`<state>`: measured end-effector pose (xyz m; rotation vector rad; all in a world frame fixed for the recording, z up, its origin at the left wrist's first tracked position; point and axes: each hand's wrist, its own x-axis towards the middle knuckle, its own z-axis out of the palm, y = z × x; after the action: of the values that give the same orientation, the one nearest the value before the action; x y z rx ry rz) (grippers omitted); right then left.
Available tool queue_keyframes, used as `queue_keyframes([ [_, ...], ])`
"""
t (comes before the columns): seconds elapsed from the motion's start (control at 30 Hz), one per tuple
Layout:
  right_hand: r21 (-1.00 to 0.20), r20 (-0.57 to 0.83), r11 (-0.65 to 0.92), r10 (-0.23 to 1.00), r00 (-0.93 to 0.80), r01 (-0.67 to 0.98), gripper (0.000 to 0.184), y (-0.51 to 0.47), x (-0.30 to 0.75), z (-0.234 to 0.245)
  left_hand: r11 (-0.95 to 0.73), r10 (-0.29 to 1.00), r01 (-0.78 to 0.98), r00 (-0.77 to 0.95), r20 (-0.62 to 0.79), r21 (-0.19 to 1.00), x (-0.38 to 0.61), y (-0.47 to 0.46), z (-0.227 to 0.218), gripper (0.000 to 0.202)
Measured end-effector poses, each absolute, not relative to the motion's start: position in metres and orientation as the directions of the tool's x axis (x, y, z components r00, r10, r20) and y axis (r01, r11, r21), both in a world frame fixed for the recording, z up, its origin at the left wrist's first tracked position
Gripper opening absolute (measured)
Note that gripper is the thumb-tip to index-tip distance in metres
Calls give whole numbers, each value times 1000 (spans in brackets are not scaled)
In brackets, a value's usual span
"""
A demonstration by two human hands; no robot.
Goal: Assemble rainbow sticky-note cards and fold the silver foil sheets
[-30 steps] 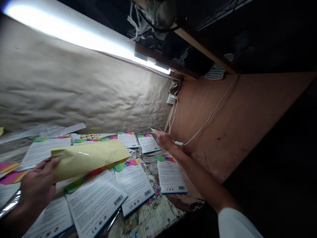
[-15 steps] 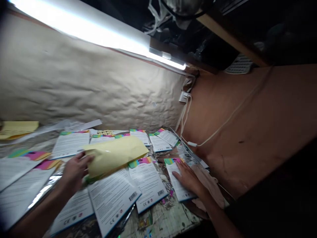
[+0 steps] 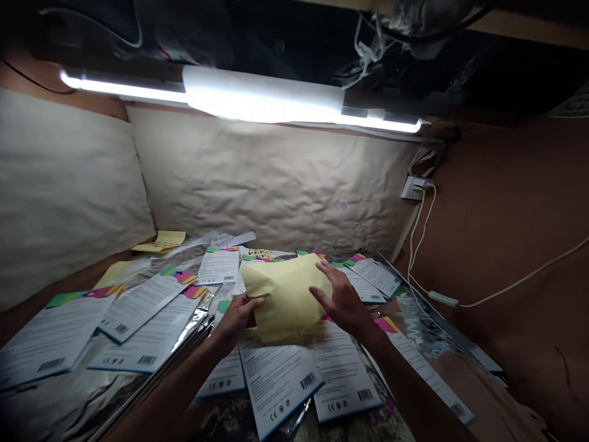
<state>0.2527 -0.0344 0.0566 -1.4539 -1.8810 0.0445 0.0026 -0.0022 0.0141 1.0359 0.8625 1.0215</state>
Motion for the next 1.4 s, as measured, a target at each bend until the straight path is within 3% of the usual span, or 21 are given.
queue_keyframes([
  [0.17,-418,476,437,852,-218,797,54,21,231,80,222,933,-303,343,-111,927,2,1,10,43],
  [0.3,-366,554,415,816,-163,833,31,14,204,78,237,944,-366,306,-125,900,1,5,4,40],
  [0.43,-540,452,383,883,-125,749,10,-19,177,57,242,943,-402,313,-115,883,2,4,1,40],
  [0.6,-679,433,383,898,-81,626,17,-34,162,29,199,946,-398,315,-71,896,3,-1,1,43],
  [0.83,-698,526,461,850,-46,548,21,-39,158,19,108,950,-380,313,18,919,4,4,-9,43],
  [1.4,-724,535,470,845,-19,506,21,-48,159,18,15,962,-284,265,63,959,5,-2,-4,33],
])
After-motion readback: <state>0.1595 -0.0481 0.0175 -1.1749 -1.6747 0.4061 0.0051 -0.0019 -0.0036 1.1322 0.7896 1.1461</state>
